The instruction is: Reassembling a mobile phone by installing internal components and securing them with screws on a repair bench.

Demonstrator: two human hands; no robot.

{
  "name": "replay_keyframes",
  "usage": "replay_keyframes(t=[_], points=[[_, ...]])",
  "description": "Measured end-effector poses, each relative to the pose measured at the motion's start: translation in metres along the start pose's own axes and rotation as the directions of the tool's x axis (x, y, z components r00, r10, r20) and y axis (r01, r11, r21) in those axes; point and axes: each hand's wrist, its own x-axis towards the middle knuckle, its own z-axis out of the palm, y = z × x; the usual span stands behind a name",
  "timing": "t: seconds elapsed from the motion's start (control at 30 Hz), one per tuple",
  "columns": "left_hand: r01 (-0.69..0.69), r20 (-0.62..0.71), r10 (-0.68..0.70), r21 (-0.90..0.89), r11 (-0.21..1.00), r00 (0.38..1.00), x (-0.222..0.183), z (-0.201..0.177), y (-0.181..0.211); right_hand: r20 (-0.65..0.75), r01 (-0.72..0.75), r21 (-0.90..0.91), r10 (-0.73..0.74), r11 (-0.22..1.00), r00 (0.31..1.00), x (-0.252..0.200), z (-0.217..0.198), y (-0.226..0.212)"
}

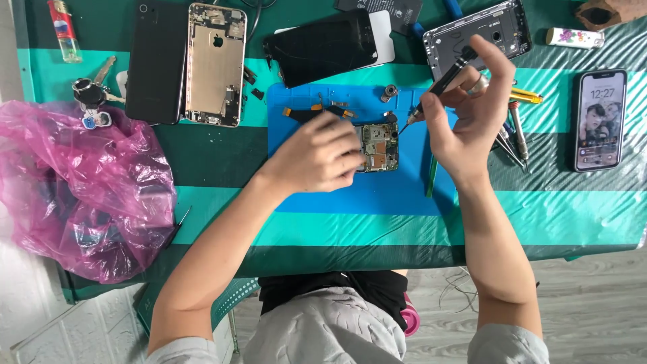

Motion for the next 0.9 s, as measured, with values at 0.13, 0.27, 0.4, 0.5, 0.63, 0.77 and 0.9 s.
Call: replay_keyframes(t=[0.13,0.27,0.4,0.5,0.63,0.77,0.9], points=[[-0.07,0.072,0.058,0.178,0.982,0.996,-0.001,-0.001,0.012,0.001,0.005,-0.006,-0.005,1.0,1.0,0.002,0.002,0.006],[-0.149,0.15,0.103,0.338,0.929,0.983,0.0,-0.007,0.019,0.011,0.023,-0.051,-0.022,0.998,1.0,0.004,0.003,0.011],[-0.224,0.202,0.152,0.409,0.884,0.968,0.001,-0.006,0.02,0.011,-0.001,-0.048,0.002,0.999,1.0,0.004,0.006,0.011],[-0.248,0.2,0.177,0.43,0.868,0.964,0.003,-0.008,0.019,0.085,-0.015,-0.009,0.015,1.0,0.996,0.006,0.008,0.009],[-0.266,0.182,0.206,0.423,0.866,0.961,-0.002,-0.005,0.014,0.156,-0.063,-0.052,0.07,0.997,0.985,0.008,0.011,0.008],[-0.299,0.194,0.239,0.391,0.871,0.951,-0.005,-0.002,0.01,0.249,-0.08,-0.161,0.118,0.984,0.961,0.007,0.006,0.012],[-0.296,0.181,0.244,0.37,0.881,0.953,-0.005,-0.001,0.01,0.269,-0.117,-0.179,0.163,0.977,0.949,0.009,0.005,0.013]])
